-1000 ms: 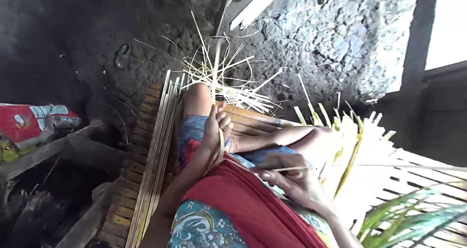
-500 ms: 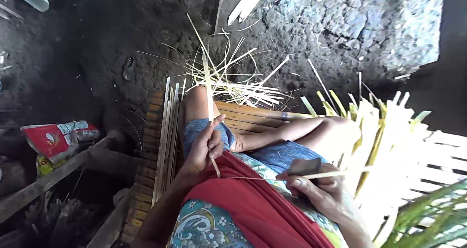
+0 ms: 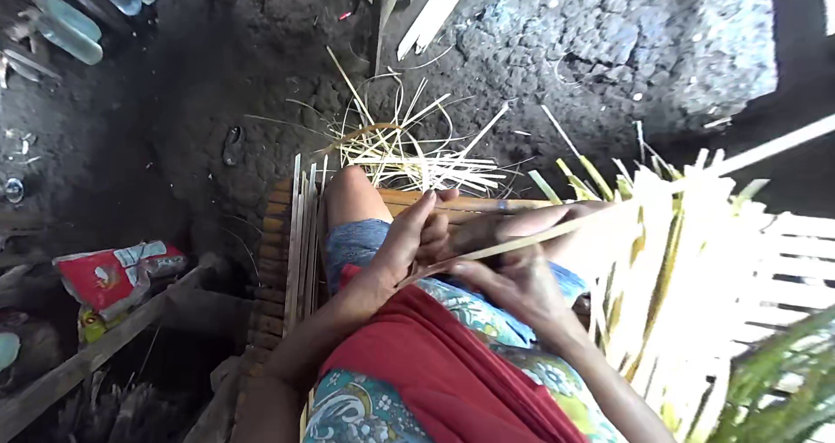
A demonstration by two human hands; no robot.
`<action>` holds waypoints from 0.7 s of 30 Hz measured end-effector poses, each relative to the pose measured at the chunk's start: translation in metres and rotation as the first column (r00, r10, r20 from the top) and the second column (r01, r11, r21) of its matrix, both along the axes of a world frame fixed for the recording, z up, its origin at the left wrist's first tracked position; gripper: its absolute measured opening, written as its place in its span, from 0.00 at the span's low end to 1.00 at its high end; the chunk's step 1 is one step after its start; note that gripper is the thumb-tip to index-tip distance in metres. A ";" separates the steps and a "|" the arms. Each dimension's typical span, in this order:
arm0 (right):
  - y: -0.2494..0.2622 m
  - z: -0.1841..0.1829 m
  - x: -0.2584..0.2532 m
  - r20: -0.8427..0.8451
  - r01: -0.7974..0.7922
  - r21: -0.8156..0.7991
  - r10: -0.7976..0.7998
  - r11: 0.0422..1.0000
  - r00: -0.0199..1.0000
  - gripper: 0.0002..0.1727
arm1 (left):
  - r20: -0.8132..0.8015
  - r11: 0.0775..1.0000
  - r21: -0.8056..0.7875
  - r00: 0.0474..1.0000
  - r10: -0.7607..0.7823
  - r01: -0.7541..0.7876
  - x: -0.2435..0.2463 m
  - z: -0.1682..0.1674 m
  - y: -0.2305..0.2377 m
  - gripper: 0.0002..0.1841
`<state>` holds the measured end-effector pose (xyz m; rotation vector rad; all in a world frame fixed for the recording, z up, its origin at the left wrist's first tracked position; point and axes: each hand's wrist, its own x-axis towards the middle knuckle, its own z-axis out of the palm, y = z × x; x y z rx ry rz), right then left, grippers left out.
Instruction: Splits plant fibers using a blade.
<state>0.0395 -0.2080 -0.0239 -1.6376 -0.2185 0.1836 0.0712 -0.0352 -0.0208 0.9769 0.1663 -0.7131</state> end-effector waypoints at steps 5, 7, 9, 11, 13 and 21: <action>0.010 -0.007 0.006 0.131 0.039 -0.089 -0.027 0.995 0.991 0.12 | -0.078 0.972 -0.092 0.974 0.212 -0.218 0.037 -0.008 -0.032 0.25; 0.009 -0.010 0.002 0.148 0.059 -0.112 -0.042 0.992 0.988 0.13 | -0.057 0.969 -0.077 0.972 0.229 -0.233 0.032 -0.010 -0.033 0.25; 0.009 -0.013 -0.004 0.165 0.104 -0.141 -0.080 0.984 0.983 0.15 | -0.019 0.974 -0.026 0.974 0.224 -0.225 0.023 -0.011 -0.030 0.27; 0.010 -0.016 -0.008 0.173 0.135 -0.145 -0.109 0.980 0.979 0.16 | -0.010 0.968 0.002 0.968 0.251 -0.251 0.019 -0.014 -0.030 0.27; 0.011 -0.017 -0.011 0.161 0.146 -0.115 -0.126 0.983 0.979 0.14 | 0.005 0.969 0.031 0.969 0.245 -0.245 0.008 -0.012 -0.026 0.27; 0.005 -0.007 -0.039 0.093 -0.101 0.166 0.086 0.981 0.992 0.15 | 0.082 0.810 0.108 0.817 0.571 -0.577 0.053 -0.063 0.023 0.19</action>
